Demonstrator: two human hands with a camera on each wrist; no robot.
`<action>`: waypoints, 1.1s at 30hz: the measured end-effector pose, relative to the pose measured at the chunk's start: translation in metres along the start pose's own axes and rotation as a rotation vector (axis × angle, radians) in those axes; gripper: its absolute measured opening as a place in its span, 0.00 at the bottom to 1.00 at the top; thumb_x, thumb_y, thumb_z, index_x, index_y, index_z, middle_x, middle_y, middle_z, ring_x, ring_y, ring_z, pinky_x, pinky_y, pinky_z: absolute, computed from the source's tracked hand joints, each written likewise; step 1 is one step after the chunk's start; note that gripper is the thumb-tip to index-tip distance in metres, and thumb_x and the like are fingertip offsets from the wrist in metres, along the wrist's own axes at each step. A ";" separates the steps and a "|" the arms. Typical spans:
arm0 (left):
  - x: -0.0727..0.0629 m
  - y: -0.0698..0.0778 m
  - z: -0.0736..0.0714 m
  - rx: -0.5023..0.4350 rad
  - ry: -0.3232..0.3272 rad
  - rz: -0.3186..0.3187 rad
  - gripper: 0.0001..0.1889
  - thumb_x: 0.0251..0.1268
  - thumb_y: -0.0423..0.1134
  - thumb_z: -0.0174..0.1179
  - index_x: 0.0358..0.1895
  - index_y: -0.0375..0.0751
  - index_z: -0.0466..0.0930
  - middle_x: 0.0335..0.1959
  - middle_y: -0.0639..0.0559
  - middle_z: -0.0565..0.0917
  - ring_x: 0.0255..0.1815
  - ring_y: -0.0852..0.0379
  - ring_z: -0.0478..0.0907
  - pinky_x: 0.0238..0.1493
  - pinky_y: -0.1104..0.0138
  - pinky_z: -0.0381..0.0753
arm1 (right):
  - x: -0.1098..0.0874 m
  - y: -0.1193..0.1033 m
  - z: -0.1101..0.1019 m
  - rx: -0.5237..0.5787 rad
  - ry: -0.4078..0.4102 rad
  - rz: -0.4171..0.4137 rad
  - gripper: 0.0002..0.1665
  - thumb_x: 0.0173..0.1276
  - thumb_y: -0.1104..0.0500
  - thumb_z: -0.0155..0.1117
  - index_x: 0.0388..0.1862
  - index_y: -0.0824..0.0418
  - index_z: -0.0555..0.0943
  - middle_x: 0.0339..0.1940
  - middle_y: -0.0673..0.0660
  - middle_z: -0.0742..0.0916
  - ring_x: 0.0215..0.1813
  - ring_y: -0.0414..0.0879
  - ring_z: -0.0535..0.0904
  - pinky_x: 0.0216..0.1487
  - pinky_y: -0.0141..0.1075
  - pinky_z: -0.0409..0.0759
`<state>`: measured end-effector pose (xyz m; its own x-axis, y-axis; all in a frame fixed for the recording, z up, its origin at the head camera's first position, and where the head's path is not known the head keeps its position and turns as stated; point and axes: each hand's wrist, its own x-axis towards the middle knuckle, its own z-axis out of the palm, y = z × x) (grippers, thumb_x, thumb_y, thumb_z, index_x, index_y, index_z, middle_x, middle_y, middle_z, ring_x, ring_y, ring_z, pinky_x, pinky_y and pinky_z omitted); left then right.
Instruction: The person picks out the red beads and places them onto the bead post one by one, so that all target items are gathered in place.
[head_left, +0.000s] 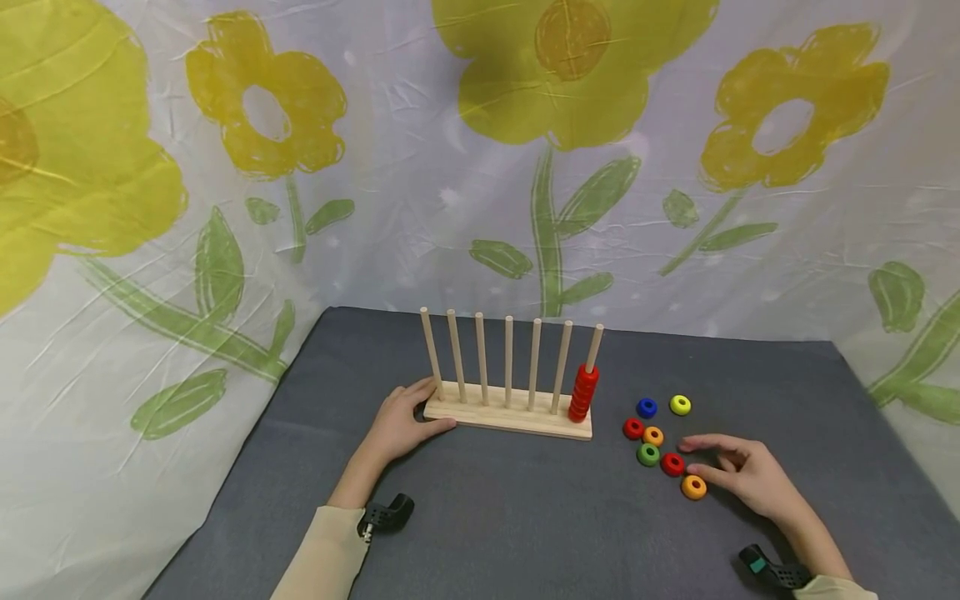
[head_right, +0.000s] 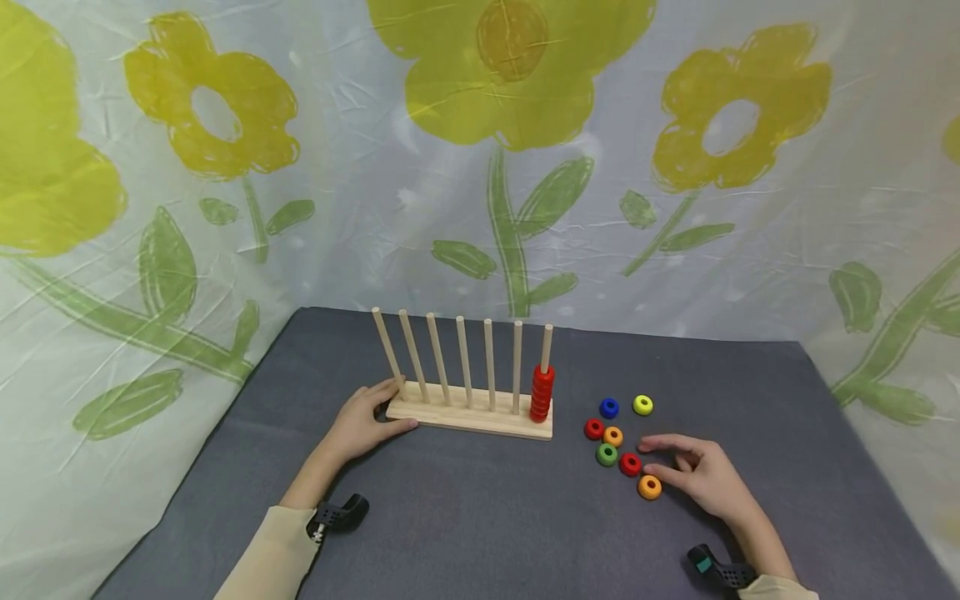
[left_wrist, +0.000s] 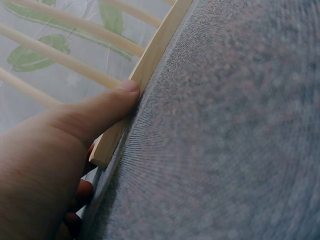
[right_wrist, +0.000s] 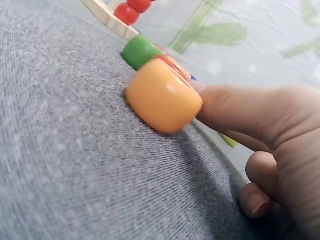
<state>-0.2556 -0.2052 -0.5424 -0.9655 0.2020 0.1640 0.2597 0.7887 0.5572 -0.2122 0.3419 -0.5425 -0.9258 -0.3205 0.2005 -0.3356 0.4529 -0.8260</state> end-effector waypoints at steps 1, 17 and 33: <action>0.000 0.000 0.000 0.000 -0.001 -0.001 0.47 0.58 0.63 0.71 0.74 0.36 0.69 0.74 0.41 0.69 0.65 0.38 0.69 0.62 0.44 0.68 | 0.000 0.000 0.001 -0.001 -0.006 -0.007 0.22 0.62 0.65 0.77 0.56 0.62 0.86 0.25 0.52 0.84 0.15 0.40 0.53 0.15 0.38 0.58; 0.000 -0.003 0.001 0.002 -0.005 -0.003 0.47 0.59 0.63 0.71 0.75 0.36 0.68 0.74 0.41 0.69 0.64 0.39 0.69 0.62 0.45 0.69 | 0.001 -0.037 0.014 -0.117 0.019 -0.117 0.22 0.54 0.70 0.80 0.50 0.65 0.88 0.34 0.52 0.88 0.17 0.29 0.52 0.17 0.34 0.58; 0.000 -0.001 0.000 0.011 -0.007 0.001 0.46 0.59 0.62 0.71 0.75 0.36 0.69 0.74 0.41 0.68 0.69 0.35 0.66 0.64 0.42 0.65 | 0.001 -0.006 0.015 -0.177 0.058 -0.104 0.23 0.55 0.67 0.81 0.51 0.58 0.89 0.38 0.49 0.88 0.17 0.29 0.53 0.17 0.33 0.58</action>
<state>-0.2562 -0.2054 -0.5428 -0.9653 0.2070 0.1594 0.2610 0.7948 0.5479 -0.2087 0.3257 -0.5451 -0.8911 -0.3274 0.3142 -0.4509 0.5605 -0.6946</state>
